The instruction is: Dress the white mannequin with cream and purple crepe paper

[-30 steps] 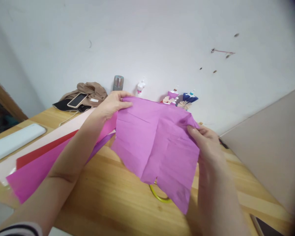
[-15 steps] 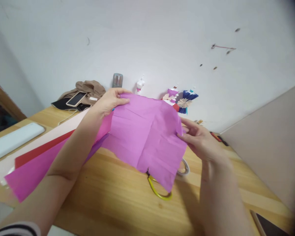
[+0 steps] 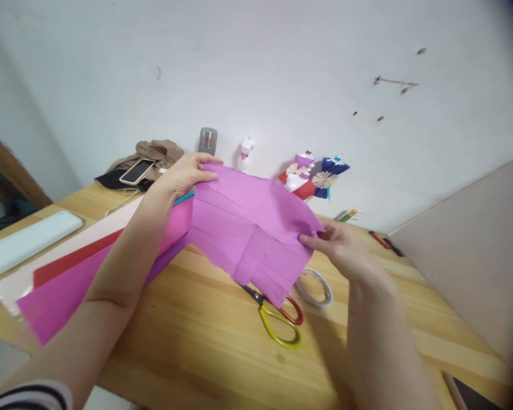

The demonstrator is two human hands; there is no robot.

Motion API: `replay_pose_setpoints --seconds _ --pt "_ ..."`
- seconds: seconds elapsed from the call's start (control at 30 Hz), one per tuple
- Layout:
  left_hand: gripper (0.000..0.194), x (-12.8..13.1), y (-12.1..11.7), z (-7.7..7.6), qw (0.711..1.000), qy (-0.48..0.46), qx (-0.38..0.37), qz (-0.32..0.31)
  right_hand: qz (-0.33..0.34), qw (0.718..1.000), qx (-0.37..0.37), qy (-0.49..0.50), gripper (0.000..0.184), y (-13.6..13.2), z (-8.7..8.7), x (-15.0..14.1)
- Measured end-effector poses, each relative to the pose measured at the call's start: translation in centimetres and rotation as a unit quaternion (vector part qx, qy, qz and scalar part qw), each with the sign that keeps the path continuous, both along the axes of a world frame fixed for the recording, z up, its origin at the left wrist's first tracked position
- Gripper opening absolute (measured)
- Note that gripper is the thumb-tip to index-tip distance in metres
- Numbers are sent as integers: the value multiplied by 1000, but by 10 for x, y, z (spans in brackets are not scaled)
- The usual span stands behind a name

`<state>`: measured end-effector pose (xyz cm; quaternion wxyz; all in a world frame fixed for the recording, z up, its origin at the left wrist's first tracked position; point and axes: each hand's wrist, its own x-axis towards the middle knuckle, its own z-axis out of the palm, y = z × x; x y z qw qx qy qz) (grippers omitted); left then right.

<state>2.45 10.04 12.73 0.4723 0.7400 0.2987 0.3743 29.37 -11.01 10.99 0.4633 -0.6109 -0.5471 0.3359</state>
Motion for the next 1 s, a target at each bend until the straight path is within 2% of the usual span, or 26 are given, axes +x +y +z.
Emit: replay_pose_setpoints --seconds 0.13,0.3,0.5,0.67,0.83,0.9,1.0 --pt "46 -2 4 -1 1000 -13 -8 -8 -26 1000 -4 -8 25 -1 1 -2" --pt "28 -4 -1 2 1000 -20 6 -12 -32 999 -4 -17 31 0 0 -2" --pt "17 -21 -3 13 995 51 78 -40 -9 998 12 -63 47 -3 1 -9" --pt "17 -52 4 22 968 191 137 -90 63 997 -4 -53 38 -8 3 -17" --pt "29 -71 -5 31 961 213 118 -132 199 976 -43 -76 40 -11 9 -27" --pt "34 -70 -14 37 959 222 119 -133 211 974 -49 -64 43 -12 8 -28" --pt "37 -57 -33 45 944 249 144 -160 172 984 -46 -31 48 -11 3 -29"
